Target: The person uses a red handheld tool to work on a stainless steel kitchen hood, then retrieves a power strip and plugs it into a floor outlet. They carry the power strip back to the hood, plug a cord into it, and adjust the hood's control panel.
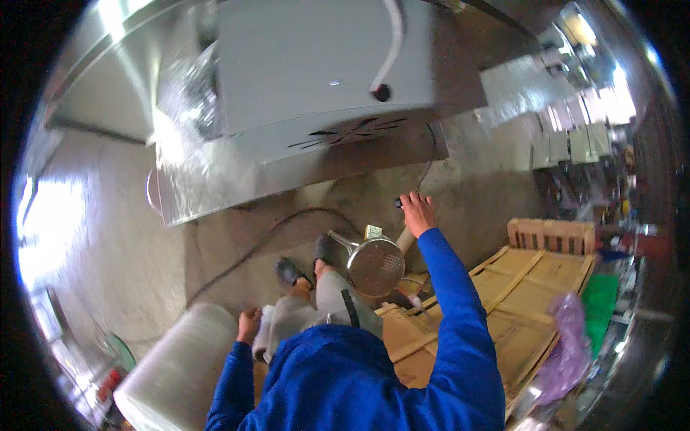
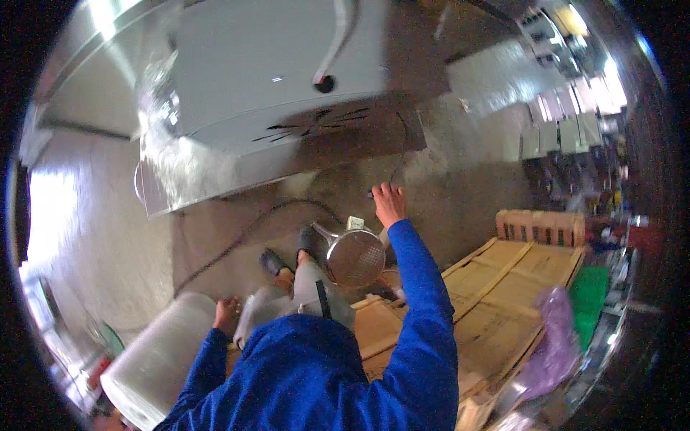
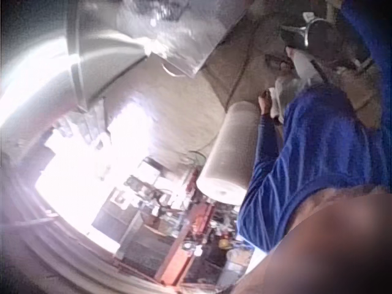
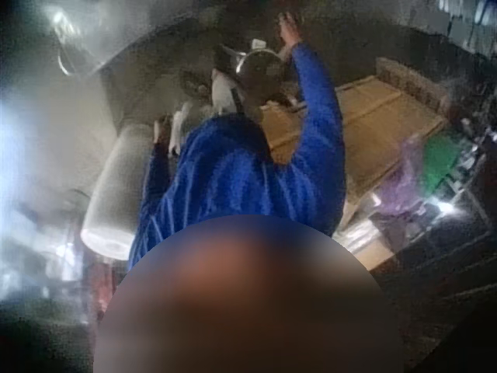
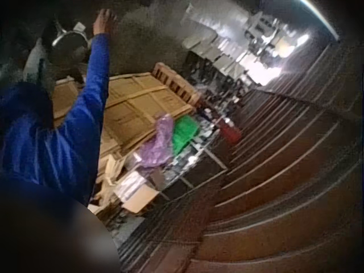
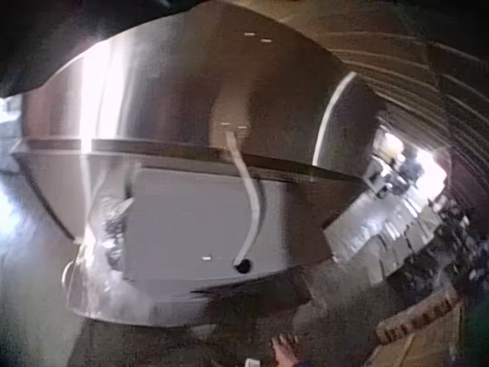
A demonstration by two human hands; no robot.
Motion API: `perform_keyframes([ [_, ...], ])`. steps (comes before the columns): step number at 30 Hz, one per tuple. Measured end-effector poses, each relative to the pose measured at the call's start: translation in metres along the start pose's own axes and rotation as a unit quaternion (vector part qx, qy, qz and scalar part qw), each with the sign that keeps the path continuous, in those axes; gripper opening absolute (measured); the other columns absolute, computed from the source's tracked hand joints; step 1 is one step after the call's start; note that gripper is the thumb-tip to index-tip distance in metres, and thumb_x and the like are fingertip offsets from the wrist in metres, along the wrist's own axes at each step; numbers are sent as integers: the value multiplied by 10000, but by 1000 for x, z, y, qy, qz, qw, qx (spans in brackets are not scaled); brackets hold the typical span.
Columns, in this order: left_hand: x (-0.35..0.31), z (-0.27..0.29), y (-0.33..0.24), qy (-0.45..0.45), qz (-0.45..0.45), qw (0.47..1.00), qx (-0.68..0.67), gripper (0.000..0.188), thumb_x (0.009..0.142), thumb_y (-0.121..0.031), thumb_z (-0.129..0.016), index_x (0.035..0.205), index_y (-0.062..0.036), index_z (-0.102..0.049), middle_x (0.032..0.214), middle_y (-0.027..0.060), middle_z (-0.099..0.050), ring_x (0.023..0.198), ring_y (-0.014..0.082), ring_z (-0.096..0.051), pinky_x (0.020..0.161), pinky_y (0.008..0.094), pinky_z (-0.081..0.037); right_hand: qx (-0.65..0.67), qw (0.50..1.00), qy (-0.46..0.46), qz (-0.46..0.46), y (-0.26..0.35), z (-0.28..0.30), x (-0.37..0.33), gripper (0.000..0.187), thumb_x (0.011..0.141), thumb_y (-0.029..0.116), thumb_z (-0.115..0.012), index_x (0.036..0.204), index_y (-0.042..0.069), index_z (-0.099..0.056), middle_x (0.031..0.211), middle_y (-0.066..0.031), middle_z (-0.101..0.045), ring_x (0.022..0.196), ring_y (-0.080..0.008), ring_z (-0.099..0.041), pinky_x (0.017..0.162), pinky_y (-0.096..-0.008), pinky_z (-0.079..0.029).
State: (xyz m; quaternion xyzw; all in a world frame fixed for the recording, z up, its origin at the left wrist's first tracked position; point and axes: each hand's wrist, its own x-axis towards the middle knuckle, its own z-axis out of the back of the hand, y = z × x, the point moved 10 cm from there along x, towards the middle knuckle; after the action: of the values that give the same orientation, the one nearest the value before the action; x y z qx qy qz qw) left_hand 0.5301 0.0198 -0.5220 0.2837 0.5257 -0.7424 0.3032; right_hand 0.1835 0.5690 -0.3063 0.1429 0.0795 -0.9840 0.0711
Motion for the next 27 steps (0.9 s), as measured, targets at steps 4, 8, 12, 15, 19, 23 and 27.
perform_keyframes([
  [4,22,-25,-57,77,-26,982,173,338,916,-349,-600,1074,-77,-722,917,180,-724,869,298,-712,771,396,-540,107,981,-144,-78,-25,-36,-34,515,913,186,-593,1404,179,-437,1204,-155,-583,1138,-360,-537,931,-527,-436],
  [8,49,-68,-126,170,-90,938,289,337,909,-381,-613,1102,-125,-717,917,142,-726,853,274,-711,770,384,-538,306,908,-155,-240,-25,-145,-87,641,919,277,-592,1489,142,-333,1278,-240,-557,1133,-423,-539,911,-546,-453],
  [12,105,-138,-155,234,-115,889,378,335,908,-389,-621,1086,-123,-718,918,150,-728,867,279,-712,774,376,-538,285,887,-62,-358,25,-264,-134,831,862,502,-634,1502,88,-304,1416,-248,-452,1286,-463,-427,1059,-583,-336],
  [15,187,-220,-157,254,-151,861,414,346,912,-394,-615,1070,-103,-717,902,159,-725,873,284,-711,771,383,-538,311,849,-108,-414,49,-327,-156,840,860,568,-611,1503,110,-321,1496,-237,-365,1370,-454,-342,1106,-632,-233],
  [19,332,-355,-146,220,-224,791,524,374,889,-398,-629,1033,-58,-693,826,161,-707,745,325,-697,721,425,-541,310,842,-3,-441,63,-404,-180,836,851,622,-592,1502,158,-347,1513,-217,-349,1400,-436,-299,1114,-657,-186],
  [23,451,-483,-129,234,-269,741,569,373,860,-387,-660,1088,-92,-646,993,147,-682,953,312,-668,808,441,-519,328,848,21,-417,70,-424,-193,798,817,664,-607,1433,176,-471,1491,-184,-387,1394,-416,-303,1115,-662,-178],
  [27,509,-574,-94,150,-387,620,666,430,830,-389,-692,1161,-136,-588,1124,103,-636,1056,325,-629,878,511,-480,291,852,-35,-433,60,-418,-197,760,761,693,-656,1356,229,-562,1425,-86,-492,1297,-370,-441,1107,-645,-216],
])
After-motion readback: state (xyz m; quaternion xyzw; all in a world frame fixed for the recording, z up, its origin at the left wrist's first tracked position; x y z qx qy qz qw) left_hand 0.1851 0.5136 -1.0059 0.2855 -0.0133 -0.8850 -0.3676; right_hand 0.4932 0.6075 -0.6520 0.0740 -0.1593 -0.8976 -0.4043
